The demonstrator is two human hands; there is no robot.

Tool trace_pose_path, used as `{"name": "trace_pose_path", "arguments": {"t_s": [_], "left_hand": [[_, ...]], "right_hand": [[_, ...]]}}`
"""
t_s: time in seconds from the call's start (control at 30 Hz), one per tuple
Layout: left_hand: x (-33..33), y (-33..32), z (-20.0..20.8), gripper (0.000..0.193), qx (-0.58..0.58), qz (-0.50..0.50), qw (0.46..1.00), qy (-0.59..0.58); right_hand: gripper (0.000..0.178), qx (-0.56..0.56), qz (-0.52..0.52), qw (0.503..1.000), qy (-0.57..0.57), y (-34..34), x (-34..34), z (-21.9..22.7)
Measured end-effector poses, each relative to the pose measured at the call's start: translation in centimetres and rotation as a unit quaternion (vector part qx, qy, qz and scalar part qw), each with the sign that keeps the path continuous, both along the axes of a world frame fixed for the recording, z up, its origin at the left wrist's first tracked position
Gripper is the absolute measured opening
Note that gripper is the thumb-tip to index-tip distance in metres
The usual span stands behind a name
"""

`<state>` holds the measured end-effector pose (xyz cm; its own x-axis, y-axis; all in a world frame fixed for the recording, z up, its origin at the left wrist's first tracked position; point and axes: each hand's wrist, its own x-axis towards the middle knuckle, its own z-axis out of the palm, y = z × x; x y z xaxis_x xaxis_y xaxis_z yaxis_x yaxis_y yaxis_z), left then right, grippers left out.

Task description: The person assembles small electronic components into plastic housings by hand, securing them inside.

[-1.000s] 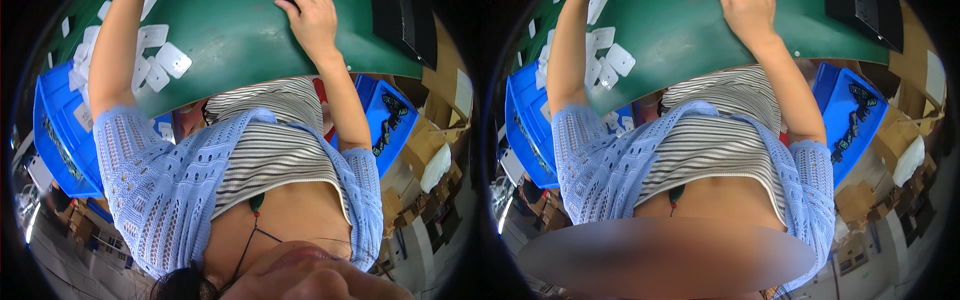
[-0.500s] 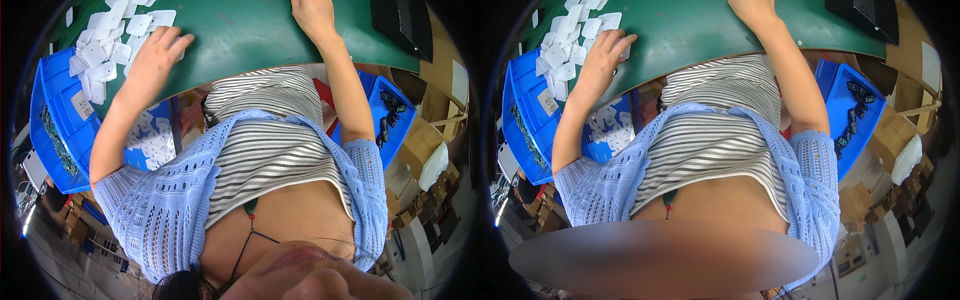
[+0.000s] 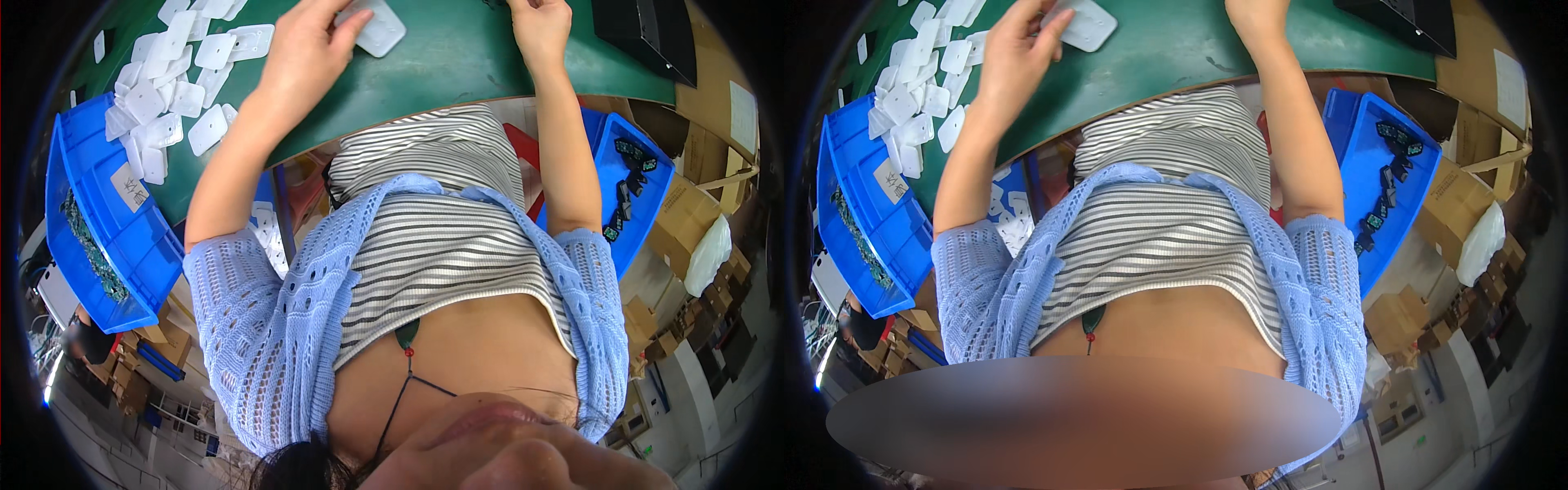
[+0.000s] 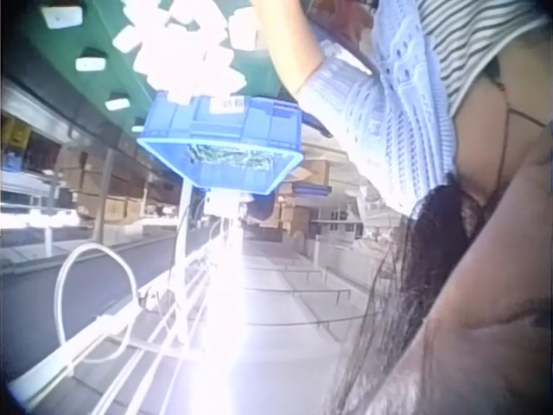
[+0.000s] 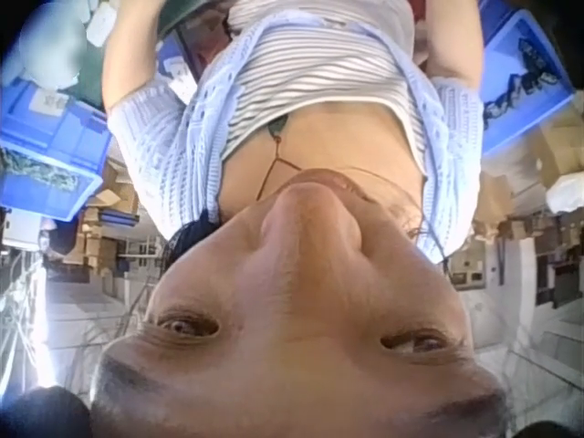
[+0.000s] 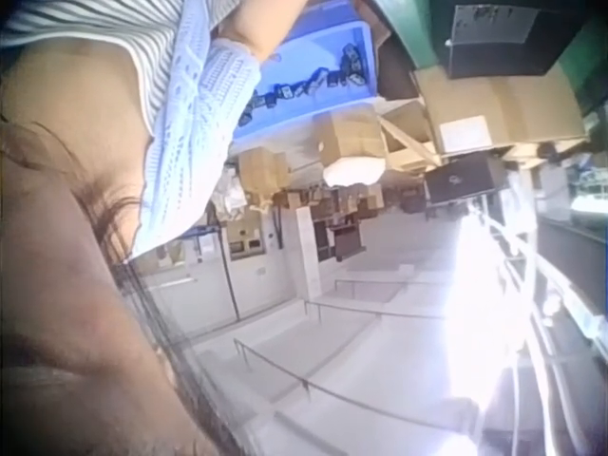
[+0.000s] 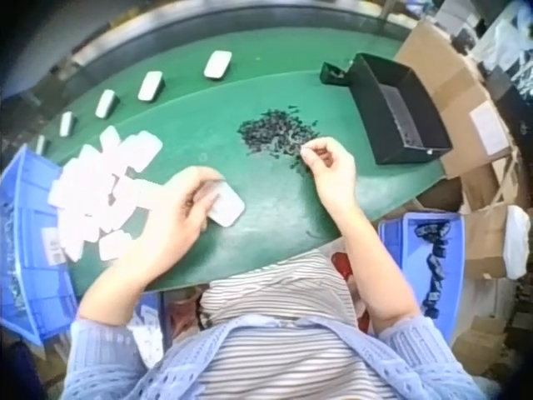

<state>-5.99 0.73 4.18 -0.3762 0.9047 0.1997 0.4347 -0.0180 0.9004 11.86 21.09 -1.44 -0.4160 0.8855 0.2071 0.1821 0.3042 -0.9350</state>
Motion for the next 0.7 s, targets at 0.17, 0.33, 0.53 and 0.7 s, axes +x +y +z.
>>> {"name": "trace_pose_path", "arguments": {"t_s": [0.17, 0.33, 0.53, 0.7], "left_hand": [[2.8, 0.9, 0.9, 0.010, -0.073, 0.013, 0.996, -0.054], [5.2, 1.7, 1.2, 0.011, 0.070, 0.057, 0.995, 0.040], [7.1, 4.4, -3.0, 0.017, 0.390, 0.117, 0.913, 0.041], [7.1, 4.5, -3.1, 0.016, 0.409, 0.125, 0.899, 0.088]], "right_hand": [[0.009, -0.060, 0.010, 0.997, 0.036, -1.2, 0.7, 2.3], [0.019, -0.286, 0.136, 0.936, 0.155, -5.4, 0.6, 4.9], [0.013, -0.387, 0.098, 0.889, 0.223, -9.3, 0.6, 5.0], [0.014, -0.176, 0.067, 0.978, 0.094, -11.0, 0.7, 6.4]]}}
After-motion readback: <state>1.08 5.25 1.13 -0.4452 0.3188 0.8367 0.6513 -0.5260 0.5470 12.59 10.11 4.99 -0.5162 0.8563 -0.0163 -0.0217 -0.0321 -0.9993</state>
